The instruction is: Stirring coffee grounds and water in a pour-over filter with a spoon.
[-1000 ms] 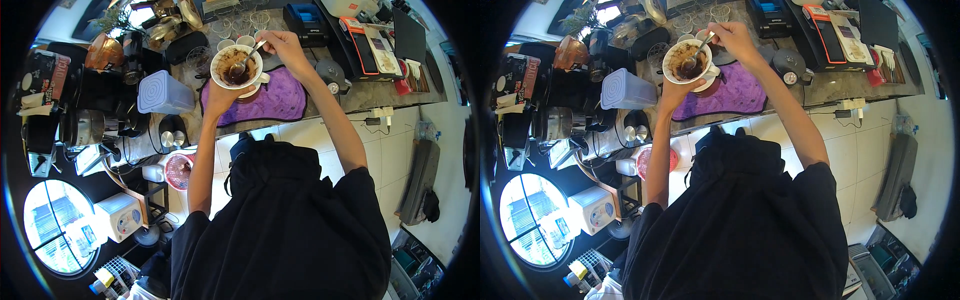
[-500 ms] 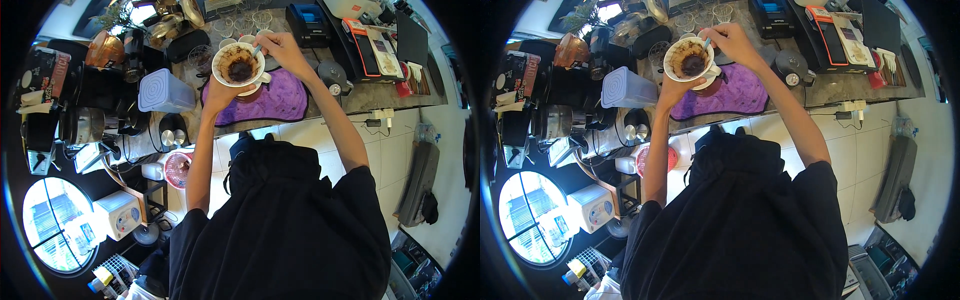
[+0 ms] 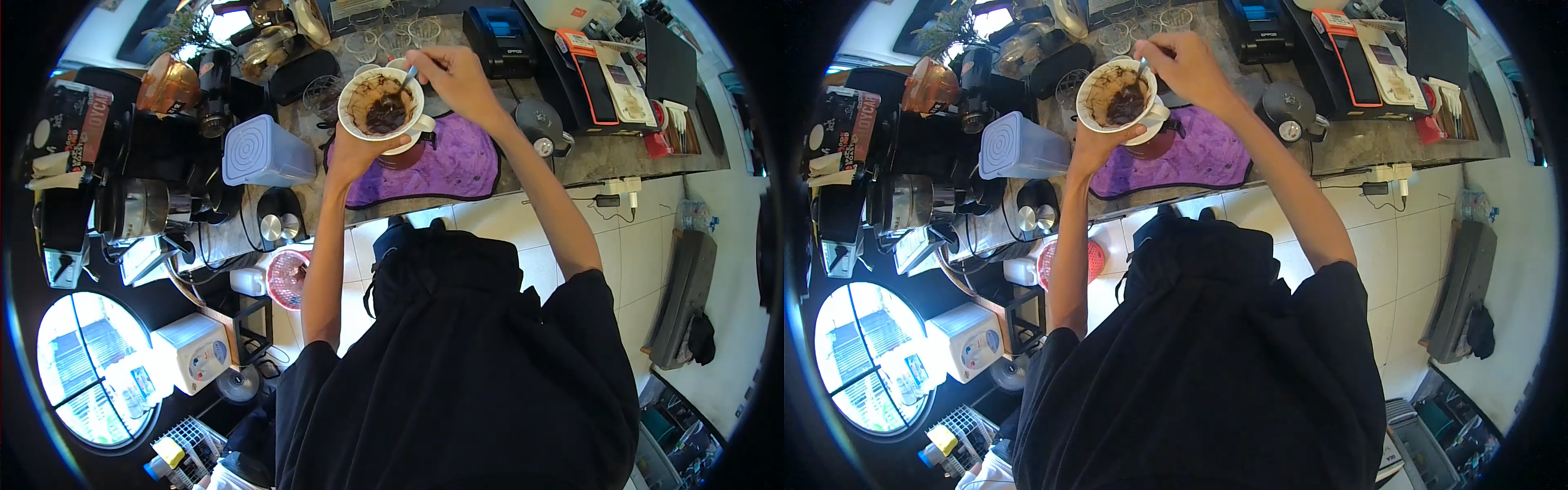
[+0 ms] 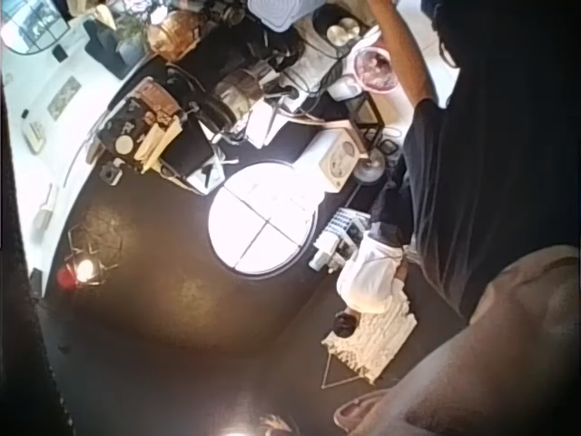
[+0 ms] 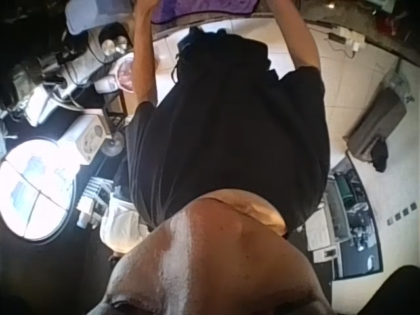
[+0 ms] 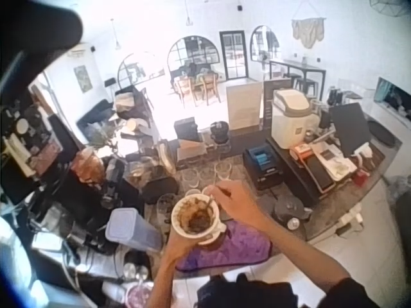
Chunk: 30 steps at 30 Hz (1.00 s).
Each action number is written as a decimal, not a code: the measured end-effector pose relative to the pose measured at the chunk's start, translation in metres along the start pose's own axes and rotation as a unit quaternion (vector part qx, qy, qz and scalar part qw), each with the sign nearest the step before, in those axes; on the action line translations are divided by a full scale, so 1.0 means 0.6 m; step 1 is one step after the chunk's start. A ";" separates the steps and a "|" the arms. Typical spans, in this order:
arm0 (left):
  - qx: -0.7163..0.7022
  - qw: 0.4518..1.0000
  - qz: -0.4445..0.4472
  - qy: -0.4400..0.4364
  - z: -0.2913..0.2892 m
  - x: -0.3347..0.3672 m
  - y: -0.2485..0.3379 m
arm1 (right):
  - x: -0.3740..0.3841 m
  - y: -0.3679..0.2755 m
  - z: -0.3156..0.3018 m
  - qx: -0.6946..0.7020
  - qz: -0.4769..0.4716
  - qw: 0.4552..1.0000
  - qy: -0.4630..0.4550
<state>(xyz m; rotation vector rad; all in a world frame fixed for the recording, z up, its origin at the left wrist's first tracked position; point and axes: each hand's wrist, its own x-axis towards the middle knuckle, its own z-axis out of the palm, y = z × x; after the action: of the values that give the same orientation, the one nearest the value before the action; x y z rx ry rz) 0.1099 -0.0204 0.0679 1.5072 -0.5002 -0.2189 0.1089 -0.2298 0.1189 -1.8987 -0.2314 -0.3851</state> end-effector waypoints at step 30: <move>-0.035 0.999 0.006 0.015 0.005 0.000 -0.019 | -0.008 0.003 0.007 0.111 0.068 0.991 0.036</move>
<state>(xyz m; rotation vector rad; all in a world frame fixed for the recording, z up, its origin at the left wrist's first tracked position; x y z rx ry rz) 0.1105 -0.0241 0.0569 1.4368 -0.4735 -0.2029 0.1058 -0.2264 0.1145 -1.6671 -0.0917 -0.3207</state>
